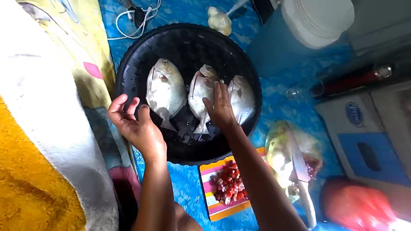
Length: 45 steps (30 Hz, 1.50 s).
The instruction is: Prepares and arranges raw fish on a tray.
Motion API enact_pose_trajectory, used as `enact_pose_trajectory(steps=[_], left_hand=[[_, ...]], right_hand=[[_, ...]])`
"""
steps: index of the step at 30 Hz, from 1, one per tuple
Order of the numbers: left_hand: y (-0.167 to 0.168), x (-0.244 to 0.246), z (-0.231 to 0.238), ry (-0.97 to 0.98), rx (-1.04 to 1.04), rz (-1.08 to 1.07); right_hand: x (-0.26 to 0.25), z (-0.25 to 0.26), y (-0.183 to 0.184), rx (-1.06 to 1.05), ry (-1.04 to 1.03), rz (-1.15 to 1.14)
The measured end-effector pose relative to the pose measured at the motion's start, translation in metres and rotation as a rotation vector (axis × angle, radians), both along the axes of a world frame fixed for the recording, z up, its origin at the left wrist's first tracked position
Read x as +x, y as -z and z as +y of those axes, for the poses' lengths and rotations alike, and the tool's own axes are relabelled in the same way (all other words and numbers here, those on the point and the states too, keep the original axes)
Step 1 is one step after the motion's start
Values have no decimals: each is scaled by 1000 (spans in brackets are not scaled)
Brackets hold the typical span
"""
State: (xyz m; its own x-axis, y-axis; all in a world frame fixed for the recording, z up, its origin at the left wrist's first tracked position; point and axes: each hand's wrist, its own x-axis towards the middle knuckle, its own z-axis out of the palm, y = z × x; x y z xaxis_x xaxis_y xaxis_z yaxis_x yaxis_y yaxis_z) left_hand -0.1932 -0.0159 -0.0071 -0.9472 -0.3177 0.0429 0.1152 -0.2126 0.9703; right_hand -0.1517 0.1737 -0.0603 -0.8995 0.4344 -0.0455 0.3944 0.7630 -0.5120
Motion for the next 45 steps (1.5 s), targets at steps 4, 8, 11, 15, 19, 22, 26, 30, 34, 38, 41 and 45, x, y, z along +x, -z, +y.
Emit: enact_pose_trajectory(steps=[4, 8, 11, 15, 19, 22, 26, 30, 34, 38, 41, 45], left_hand=[[1, -3, -4, -34, 12, -3], [-2, -2, -4, -40, 34, -21], [-4, 0, -4, -26, 53, -35], [2, 0, 0, -7, 26, -12], [5, -3, -2, -28, 12, -42], [4, -3, -2, -30, 21, -34], [-2, 1, -3, -22, 27, -41], [-3, 1, -1, -24, 45, -44], [2, 1, 5, -1, 32, -18], [2, -1, 3, -8, 30, -9], [1, 0, 3, -17, 51, -27], [-2, 2, -2, -16, 56, -19]], right_hand=[[-33, -23, 15, 132, -2, -111], [16, -45, 31, 257, -348, 74], [26, -24, 32, 206, -273, 96], [-33, 14, 24, 84, 7, 39], [-82, 10, -1, 109, -88, -236], [-59, -18, 8, 263, -246, -152], [15, -38, 25, 306, -424, 44], [41, -16, 24, 206, -355, 243], [-10, 9, 9, 23, 22, 74], [-10, -21, 16, 25, 120, -34], [30, -74, 10, 45, 81, -190], [25, -78, -30, -53, 10, -180]])
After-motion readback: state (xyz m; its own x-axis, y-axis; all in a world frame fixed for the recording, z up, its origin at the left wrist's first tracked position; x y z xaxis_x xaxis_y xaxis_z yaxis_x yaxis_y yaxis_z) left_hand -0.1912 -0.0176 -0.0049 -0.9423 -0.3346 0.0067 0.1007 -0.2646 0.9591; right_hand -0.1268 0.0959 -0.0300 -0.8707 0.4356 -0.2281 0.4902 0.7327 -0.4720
